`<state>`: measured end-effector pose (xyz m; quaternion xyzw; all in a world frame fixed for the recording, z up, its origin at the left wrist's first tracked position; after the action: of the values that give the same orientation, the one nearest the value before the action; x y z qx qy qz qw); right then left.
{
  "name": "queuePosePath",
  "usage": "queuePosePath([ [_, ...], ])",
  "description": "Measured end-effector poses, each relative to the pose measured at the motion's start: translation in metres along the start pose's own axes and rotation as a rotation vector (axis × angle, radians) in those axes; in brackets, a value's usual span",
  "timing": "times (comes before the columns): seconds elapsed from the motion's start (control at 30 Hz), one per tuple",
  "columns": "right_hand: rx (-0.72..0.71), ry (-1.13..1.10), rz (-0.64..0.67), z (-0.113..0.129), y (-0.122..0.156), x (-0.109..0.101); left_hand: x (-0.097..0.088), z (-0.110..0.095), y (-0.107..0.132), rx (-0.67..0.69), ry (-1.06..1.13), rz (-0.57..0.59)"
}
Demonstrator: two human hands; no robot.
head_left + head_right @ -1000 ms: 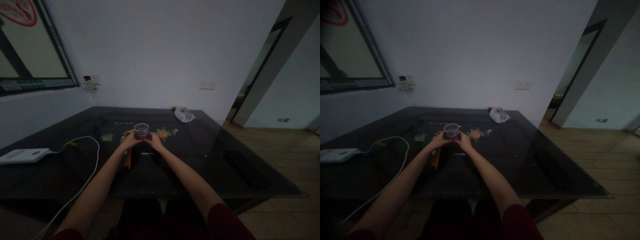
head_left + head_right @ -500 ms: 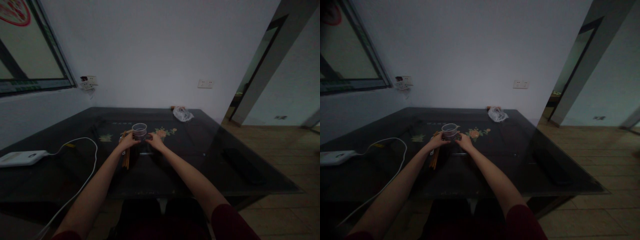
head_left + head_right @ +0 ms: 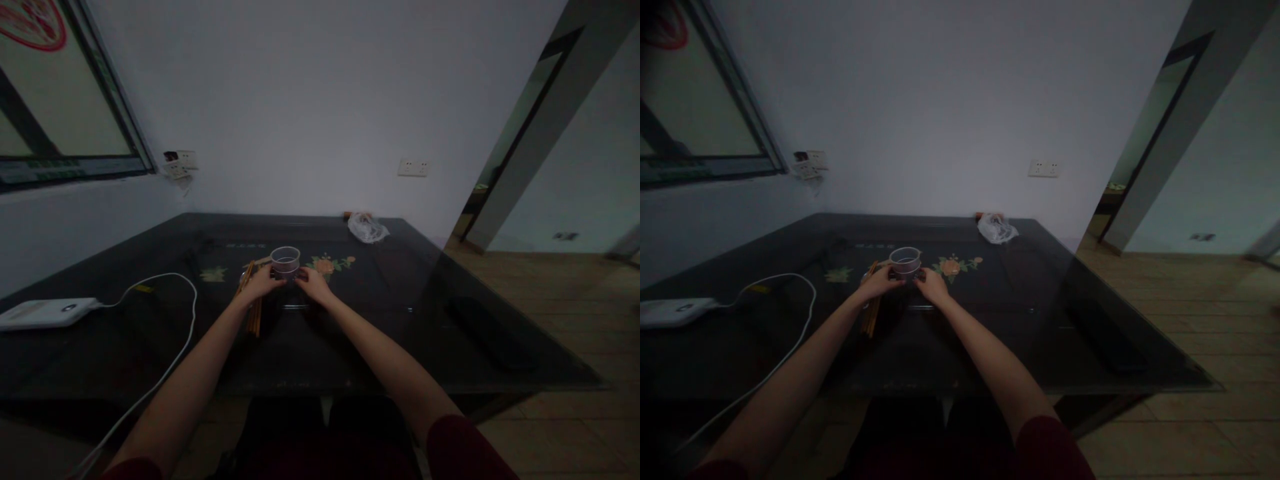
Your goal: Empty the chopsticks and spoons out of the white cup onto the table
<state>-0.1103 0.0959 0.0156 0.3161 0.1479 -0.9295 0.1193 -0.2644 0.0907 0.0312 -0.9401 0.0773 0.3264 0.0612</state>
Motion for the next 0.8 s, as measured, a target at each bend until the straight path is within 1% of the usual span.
queuePosePath([
  [0.13,0.011,-0.009,0.003,-0.002,0.002,-0.002,0.004,-0.002,0.001,0.002,0.038,0.040],
  [0.33,0.003,-0.037,0.006,-0.007,0.003,0.001,0.005,0.001,-0.001,0.011,0.094,0.054],
  [0.47,-0.002,-0.059,0.021,-0.009,0.004,0.004,0.007,0.003,-0.004,0.008,0.135,0.112],
  [0.53,0.003,-0.061,0.028,-0.009,0.004,0.002,0.005,0.001,-0.004,0.025,0.122,0.148],
  [0.6,0.019,-0.052,0.025,-0.010,0.003,-0.003,-0.002,-0.003,-0.002,0.051,0.118,0.159],
  [0.67,0.023,-0.045,0.007,-0.009,0.003,-0.014,-0.016,-0.007,0.001,0.051,0.139,0.101],
  [0.7,0.016,-0.046,-0.011,-0.008,0.004,-0.023,-0.027,-0.010,0.004,0.048,0.153,0.040],
  [0.77,-0.028,-0.063,-0.061,-0.004,0.011,-0.043,-0.052,-0.022,0.014,0.077,0.180,-0.155],
  [0.8,-0.062,-0.073,-0.084,-0.002,0.017,-0.055,-0.066,-0.032,0.022,0.125,0.185,-0.282],
])
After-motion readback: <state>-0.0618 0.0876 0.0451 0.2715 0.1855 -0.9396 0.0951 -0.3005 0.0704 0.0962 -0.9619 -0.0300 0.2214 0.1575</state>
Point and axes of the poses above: each hand's wrist, its own y-axis away from the middle knuckle, its own x-axis out of the palm, z = x × y, the point moved 8 cm from there along -y, towards the middle knuckle, and after that the axes turned 8 degrees about z, right-handed, at the moved point
